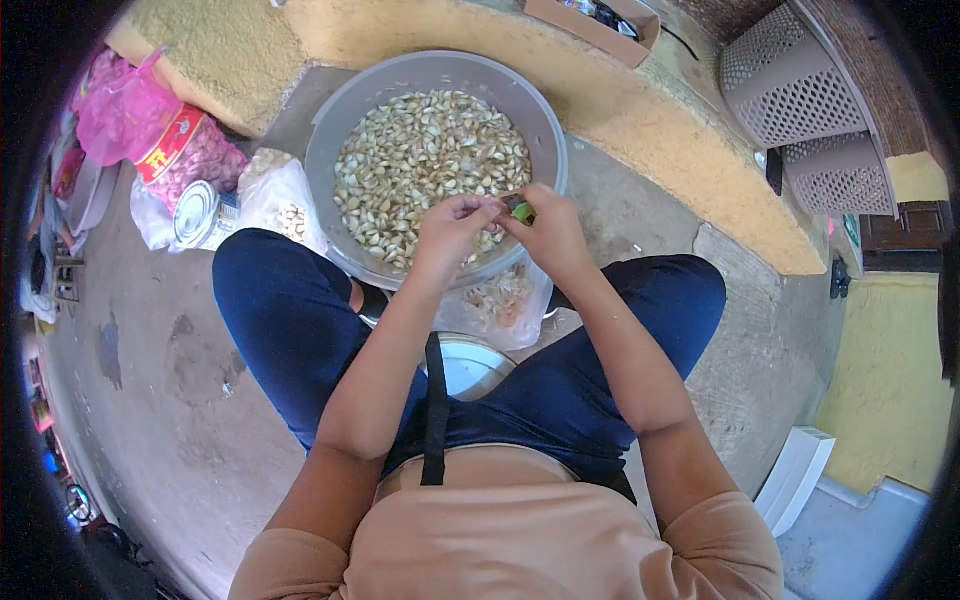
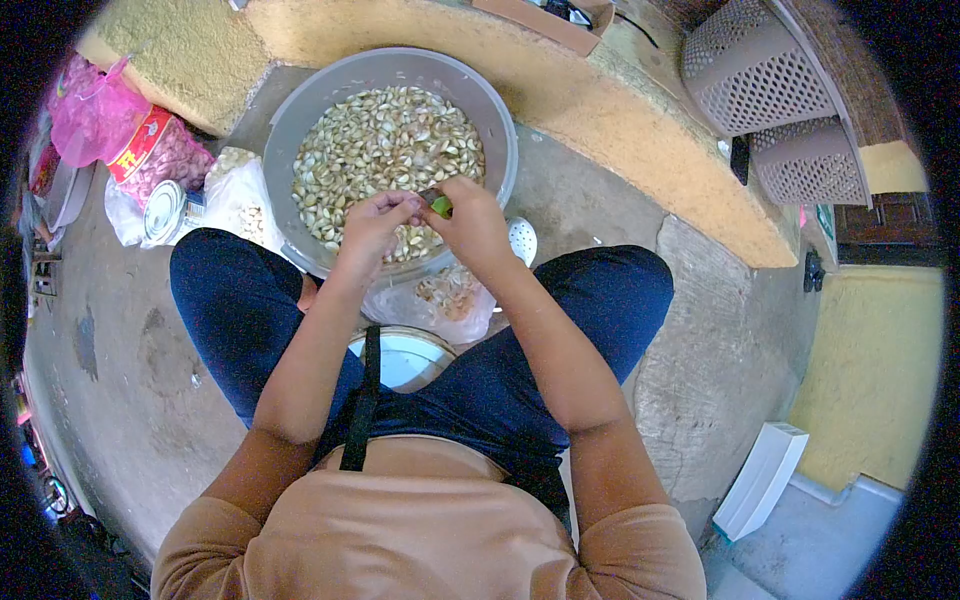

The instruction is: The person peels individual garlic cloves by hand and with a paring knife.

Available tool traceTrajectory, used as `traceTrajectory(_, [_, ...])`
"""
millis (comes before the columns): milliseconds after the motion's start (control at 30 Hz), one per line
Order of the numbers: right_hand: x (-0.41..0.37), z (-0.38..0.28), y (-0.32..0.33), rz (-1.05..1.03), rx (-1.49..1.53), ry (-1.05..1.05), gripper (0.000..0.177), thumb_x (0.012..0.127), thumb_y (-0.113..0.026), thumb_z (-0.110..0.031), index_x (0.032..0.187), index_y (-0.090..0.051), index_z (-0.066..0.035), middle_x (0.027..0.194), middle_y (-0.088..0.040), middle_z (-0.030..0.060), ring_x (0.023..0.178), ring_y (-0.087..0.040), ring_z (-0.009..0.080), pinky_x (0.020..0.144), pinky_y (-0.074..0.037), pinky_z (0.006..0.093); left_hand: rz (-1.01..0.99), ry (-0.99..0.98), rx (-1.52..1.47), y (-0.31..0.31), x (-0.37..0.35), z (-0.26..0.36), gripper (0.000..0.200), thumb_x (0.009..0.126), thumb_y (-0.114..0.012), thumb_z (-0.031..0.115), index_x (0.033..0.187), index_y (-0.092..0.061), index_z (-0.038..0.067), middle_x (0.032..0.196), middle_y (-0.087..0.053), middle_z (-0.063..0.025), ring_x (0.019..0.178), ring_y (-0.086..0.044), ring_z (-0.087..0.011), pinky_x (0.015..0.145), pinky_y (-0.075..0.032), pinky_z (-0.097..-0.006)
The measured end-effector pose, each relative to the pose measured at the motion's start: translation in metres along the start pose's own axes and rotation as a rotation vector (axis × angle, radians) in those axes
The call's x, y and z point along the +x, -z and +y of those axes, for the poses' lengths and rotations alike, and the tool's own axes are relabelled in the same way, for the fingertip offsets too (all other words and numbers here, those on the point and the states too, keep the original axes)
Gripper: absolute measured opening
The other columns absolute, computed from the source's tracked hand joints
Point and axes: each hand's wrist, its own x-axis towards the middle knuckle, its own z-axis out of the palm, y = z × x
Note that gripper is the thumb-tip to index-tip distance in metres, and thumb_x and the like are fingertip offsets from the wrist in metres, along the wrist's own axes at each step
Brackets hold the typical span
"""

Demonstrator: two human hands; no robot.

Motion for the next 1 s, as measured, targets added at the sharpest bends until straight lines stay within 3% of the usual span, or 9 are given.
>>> traceTrajectory(100, [-0.001,0.0,0.001,0.006,-0.005,0.011,0.031,0.064,-0.068,-0.02,0.082,-0.055,0.0,0.076,-0.054,0.0163,0.071,-0.054,0.0326,0.06,-0.042,0.0375,-0.021,0.023,-0.017,0.003,0.004,-0.007,0.017,0.079,-0.055,0.014,0.09,-0.058,0.001,0.074,-0.059,-0.0045,0.053,-0.048,-0.0029,0.033,-0.023,-0.0148])
traceTrajectory(200, [0.0,0.001,0.002,-0.005,0.046,-0.005,0.032,0.063,-0.069,-0.02,0.082,-0.054,0.001,0.075,-0.054,0.0166,0.07,-0.054,0.0328,0.06,-0.042,0.0377,-0.016,0.132,-0.075,0.007,0.005,-0.007,0.017,0.079,-0.055,0.013,0.09,-0.058,0.0,0.075,-0.06,-0.006,0.053,-0.047,-0.0026,0.033,-0.023,-0.0148])
traceTrajectory(300, [0.0,0.001,0.002,-0.003,0.053,-0.004,0.034,0.062,-0.07,-0.022,0.08,-0.053,0.002,0.074,-0.054,0.0171,0.068,-0.054,0.0332,0.059,-0.042,0.0379,-0.04,0.121,-0.011,0.01,0.005,-0.004,0.017,0.08,-0.054,0.013,0.09,-0.058,0.0,0.075,-0.06,-0.0077,0.055,-0.049,-0.0031,0.032,-0.023,-0.015])
traceTrajectory(400, [0.0,0.002,0.0,-0.029,0.117,-0.065,0.036,0.061,-0.071,-0.024,0.078,-0.053,0.002,0.07,-0.054,0.0178,0.066,-0.053,0.0339,0.057,-0.042,0.038,-0.046,0.066,0.008,0.008,0.001,0.003,0.015,0.08,-0.053,0.01,0.088,-0.058,-0.001,0.072,-0.06,-0.0074,0.061,-0.053,-0.006,0.038,-0.033,-0.0162])
traceTrajectory(500, [0.0,0.004,-0.003,-0.049,0.12,-0.075,0.036,0.062,-0.071,-0.025,0.076,-0.053,0.002,0.065,-0.054,0.0181,0.059,-0.053,0.0331,0.054,-0.041,0.0377,-0.036,-0.157,0.161,0.01,0.012,-0.013,0.012,0.08,-0.053,0.008,0.086,-0.057,-0.003,0.071,-0.059,-0.0071,0.062,-0.054,-0.0095,0.051,-0.042,-0.0193])
traceTrajectory(600, [-0.001,0.0,-0.003,-0.092,0.239,-0.228,0.033,0.066,-0.07,-0.025,0.074,-0.053,0.002,0.058,-0.053,0.0138,0.049,-0.052,0.0238,0.047,-0.041,0.0334,-0.016,-0.146,0.19,0.008,0.012,-0.013,0.01,0.081,-0.051,0.006,0.084,-0.055,-0.003,0.071,-0.059,-0.0067,0.062,-0.055,-0.0114,0.061,-0.044,-0.0217])
traceTrajectory(700, [-0.002,0.002,-0.007,-0.169,0.541,-0.41,0.029,0.07,-0.068,-0.024,0.075,-0.054,0.001,0.055,-0.053,0.0065,0.045,-0.05,0.0125,0.04,-0.039,0.0265,0.011,-0.165,0.224,0.008,0.014,-0.016,0.009,0.081,-0.05,0.006,0.082,-0.054,-0.002,0.072,-0.058,-0.0061,0.061,-0.054,-0.0111,0.059,-0.044,-0.0211])
traceTrajectory(800, [0.0,0.003,-0.009,-0.178,0.766,-0.548,0.025,0.073,-0.065,-0.017,0.086,-0.053,0.0,0.058,-0.051,0.0005,0.044,-0.044,0.0065,0.04,-0.036,0.0201,0.012,-0.213,0.169,0.012,0.017,-0.023,0.012,0.082,-0.049,0.01,0.079,-0.054,-0.001,0.07,-0.057,-0.0054,0.06,-0.053,-0.0095,0.051,-0.042,-0.02])
traceTrajectory(1000, [0.001,0.009,-0.011,-0.114,1.049,-0.652,0.03,0.073,-0.064,-0.016,0.093,-0.051,0.002,0.064,-0.052,0.0023,0.044,-0.045,0.0078,0.038,-0.037,0.0219,0.014,-0.003,0.051,0.009,0.01,-0.012,0.018,0.084,-0.046,0.019,0.086,-0.05,0.002,0.079,-0.055,-0.0063,0.057,-0.051,-0.0068,0.037,-0.032,-0.0182])
